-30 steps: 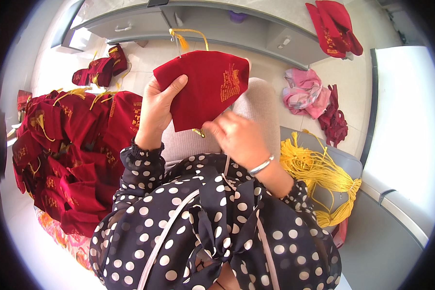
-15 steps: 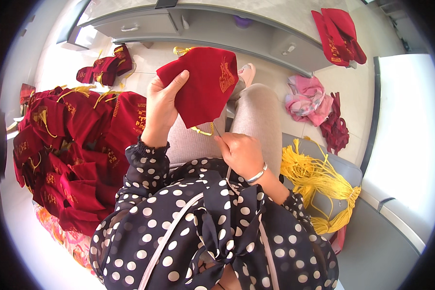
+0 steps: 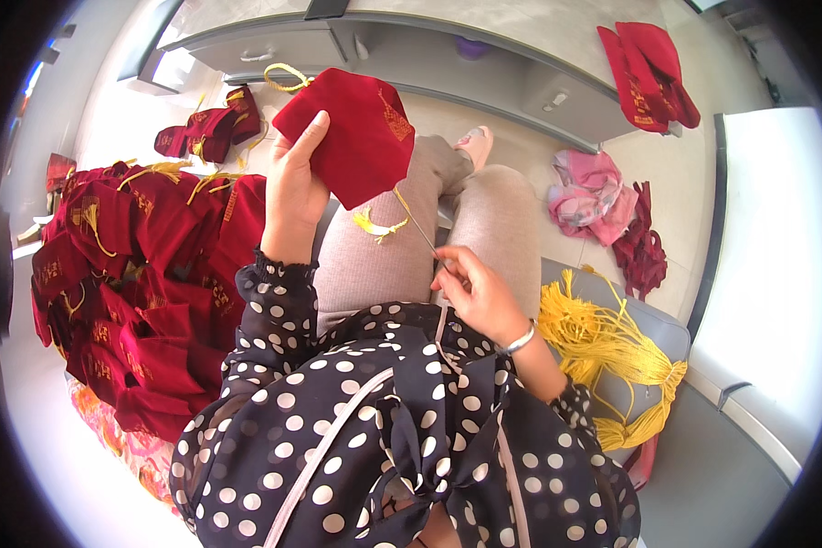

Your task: The person sits on the floor and sews a yellow cord onto the opening of a red fabric pouch using a needle and thread. They repeatedly pick up pouches from a pile, stitch the cord, and place the finished pouches back onto the pile.

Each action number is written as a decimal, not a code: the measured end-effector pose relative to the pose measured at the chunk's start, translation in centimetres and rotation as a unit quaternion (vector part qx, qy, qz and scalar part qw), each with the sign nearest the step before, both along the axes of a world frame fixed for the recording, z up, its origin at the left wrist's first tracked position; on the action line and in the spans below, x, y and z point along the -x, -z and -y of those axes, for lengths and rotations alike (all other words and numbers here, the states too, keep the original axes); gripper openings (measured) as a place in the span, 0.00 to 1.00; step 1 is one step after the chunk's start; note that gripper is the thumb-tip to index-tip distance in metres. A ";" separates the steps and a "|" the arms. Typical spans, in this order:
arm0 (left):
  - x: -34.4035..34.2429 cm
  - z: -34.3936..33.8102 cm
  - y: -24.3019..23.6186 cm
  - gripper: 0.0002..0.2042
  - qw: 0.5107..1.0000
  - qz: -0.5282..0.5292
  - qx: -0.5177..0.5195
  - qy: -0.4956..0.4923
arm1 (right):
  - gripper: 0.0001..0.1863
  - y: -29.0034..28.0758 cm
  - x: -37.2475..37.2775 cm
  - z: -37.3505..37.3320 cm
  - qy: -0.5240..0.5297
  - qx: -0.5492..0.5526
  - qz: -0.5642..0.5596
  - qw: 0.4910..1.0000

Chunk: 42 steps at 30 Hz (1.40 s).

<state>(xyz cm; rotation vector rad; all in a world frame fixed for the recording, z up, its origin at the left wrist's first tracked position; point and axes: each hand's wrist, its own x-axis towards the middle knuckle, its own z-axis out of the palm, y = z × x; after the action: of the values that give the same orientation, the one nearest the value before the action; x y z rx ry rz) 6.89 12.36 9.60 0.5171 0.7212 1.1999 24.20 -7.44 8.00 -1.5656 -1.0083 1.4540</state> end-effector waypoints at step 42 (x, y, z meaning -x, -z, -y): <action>3.4 -1.8 -3.4 0.10 0.818 -0.482 -0.269 0.162 | 0.09 -7.5 -4.6 -8.6 0.080 -0.171 -0.270 0.944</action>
<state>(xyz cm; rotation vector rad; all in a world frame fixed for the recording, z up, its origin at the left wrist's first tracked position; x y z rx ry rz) 3.51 14.14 13.05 1.7335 1.0730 0.7422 28.77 1.16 15.48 -0.9029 -0.7338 1.3949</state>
